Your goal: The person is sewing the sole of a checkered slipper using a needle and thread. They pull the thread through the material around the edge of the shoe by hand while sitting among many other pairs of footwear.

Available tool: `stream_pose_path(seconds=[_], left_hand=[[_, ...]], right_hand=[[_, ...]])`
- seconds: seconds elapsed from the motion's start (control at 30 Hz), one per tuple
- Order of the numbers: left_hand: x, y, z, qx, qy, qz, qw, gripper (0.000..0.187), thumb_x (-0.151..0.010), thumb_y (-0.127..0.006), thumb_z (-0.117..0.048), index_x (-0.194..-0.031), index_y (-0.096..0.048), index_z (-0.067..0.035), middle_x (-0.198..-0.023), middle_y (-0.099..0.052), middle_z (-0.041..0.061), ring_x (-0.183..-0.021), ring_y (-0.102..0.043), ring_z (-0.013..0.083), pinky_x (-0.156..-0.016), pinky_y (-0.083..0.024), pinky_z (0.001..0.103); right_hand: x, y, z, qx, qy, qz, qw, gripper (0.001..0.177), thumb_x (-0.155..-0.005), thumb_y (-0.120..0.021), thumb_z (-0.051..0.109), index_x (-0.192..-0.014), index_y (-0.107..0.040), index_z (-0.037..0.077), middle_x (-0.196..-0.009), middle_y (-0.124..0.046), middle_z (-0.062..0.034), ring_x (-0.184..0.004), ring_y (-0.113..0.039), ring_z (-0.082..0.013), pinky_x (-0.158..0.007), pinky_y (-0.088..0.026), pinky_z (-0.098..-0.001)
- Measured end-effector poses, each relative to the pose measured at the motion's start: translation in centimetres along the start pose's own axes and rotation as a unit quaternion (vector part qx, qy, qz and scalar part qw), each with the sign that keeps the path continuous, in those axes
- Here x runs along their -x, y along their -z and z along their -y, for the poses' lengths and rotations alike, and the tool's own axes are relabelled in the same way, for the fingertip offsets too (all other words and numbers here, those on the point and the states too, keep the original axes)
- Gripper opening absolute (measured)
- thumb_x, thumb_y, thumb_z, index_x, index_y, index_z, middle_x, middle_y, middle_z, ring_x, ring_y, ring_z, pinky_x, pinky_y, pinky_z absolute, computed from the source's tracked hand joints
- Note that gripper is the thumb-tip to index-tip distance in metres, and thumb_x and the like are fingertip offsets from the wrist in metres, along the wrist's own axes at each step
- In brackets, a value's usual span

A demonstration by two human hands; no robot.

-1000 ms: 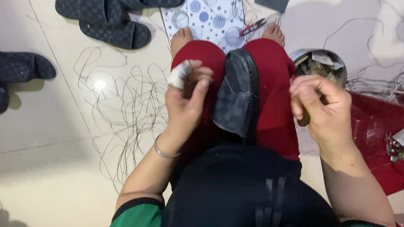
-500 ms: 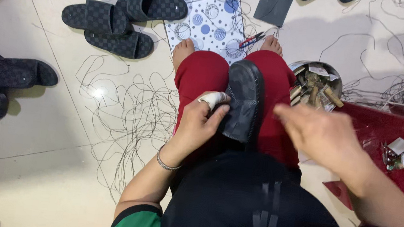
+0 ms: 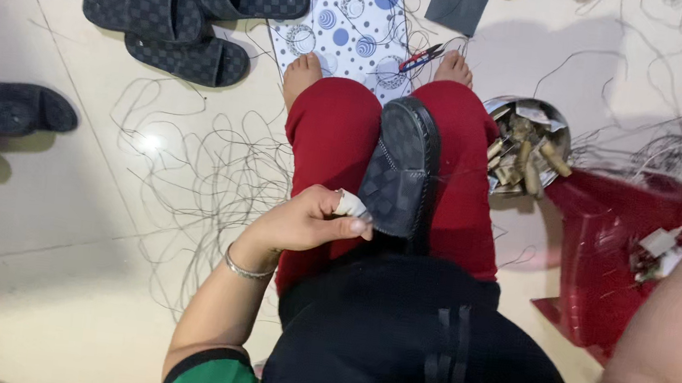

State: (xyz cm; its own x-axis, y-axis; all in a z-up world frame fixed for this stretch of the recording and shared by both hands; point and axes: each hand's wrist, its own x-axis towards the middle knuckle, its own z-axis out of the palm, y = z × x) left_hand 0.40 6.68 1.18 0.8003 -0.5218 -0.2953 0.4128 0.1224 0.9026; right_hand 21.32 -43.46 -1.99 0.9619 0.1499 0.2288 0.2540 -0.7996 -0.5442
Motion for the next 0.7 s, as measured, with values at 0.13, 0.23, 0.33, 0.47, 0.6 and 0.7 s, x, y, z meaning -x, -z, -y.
stream_pose_path(seconds=[0.13, 0.23, 0.33, 0.47, 0.6, 0.7], left_hand=[[-4.2, -1.1, -1.6, 0.331, -0.127, -0.076, 0.932, 0.039, -0.102, -0.068, -0.020, -0.125, -0.061, 0.011, -0.072, -0.057, 0.005, -0.050, -0.038, 0.0065, -0.045, -0.033, 0.020], [-8.3, 0.5, -6.3, 0.245, -0.268, -0.149, 0.920, 0.015, -0.108, -0.060, -0.025, -0.104, -0.059, -0.010, -0.063, -0.047, 0.001, -0.047, -0.041, 0.0124, -0.041, -0.037, 0.025], [-10.4, 3.2, -7.5, -0.185, -0.233, -0.440, 0.847, 0.031, -0.106, -0.054, -0.027, -0.085, -0.066, -0.008, -0.074, -0.063, -0.001, -0.068, -0.058, 0.0101, -0.068, -0.050, 0.028], [-11.2, 6.8, -5.7, 0.128, -0.298, -0.427, 0.844, 0.036, -0.107, -0.061, -0.036, -0.122, -0.066, -0.004, -0.074, -0.058, 0.005, -0.090, -0.074, 0.0245, -0.089, -0.062, 0.043], [-9.4, 11.4, -1.1, 0.420, -0.255, -0.351, 0.797, 0.029, -0.106, -0.061, -0.027, -0.110, -0.073, -0.001, -0.058, -0.024, -0.006, -0.049, -0.023, 0.0084, -0.044, -0.022, 0.028], [-7.6, 14.6, 2.5, 0.441, -0.200, -0.326, 0.812, 0.030, -0.107, -0.053, -0.026, -0.105, -0.070, -0.002, -0.057, -0.034, -0.004, -0.052, -0.037, 0.0143, -0.053, -0.043, 0.036]], right_hand=[[4.9, -2.8, 16.9, -0.087, -0.059, 0.066, 0.992, 0.050, -0.102, -0.090, -0.007, -0.142, -0.059, -0.007, -0.123, -0.066, -0.0209, -0.103, -0.063, -0.0271, -0.089, -0.056, -0.0382], [6.5, -5.3, 22.2, -0.202, 0.109, 0.306, 0.924, 0.044, -0.094, -0.074, 0.006, -0.135, -0.061, 0.005, -0.093, -0.071, -0.0035, -0.079, -0.069, -0.0141, -0.087, -0.067, -0.0313], [6.5, -5.3, 22.8, -0.110, 0.143, 0.309, 0.934, 0.006, -0.096, -0.074, 0.019, -0.093, -0.078, 0.015, -0.067, -0.056, 0.0015, -0.055, -0.050, -0.0123, -0.048, -0.037, -0.0286], [4.4, -5.3, 24.9, -0.367, 0.055, 0.329, 0.868, 0.010, -0.095, -0.067, 0.008, -0.099, -0.074, 0.002, -0.109, -0.068, -0.0155, -0.098, -0.070, -0.0235, -0.087, -0.061, -0.0302], [3.6, -7.7, 24.6, -0.596, -0.116, 0.339, 0.719, 0.042, -0.106, -0.051, 0.030, -0.072, -0.052, 0.005, -0.069, -0.051, -0.0115, -0.052, -0.047, -0.0152, -0.040, -0.038, -0.0191], [3.1, -6.7, 22.1, -0.517, -0.166, 0.355, 0.761, 0.033, -0.106, -0.054, 0.028, -0.078, -0.058, 0.011, -0.080, -0.057, -0.0059, -0.053, -0.041, -0.0073, -0.045, -0.040, -0.0190]])
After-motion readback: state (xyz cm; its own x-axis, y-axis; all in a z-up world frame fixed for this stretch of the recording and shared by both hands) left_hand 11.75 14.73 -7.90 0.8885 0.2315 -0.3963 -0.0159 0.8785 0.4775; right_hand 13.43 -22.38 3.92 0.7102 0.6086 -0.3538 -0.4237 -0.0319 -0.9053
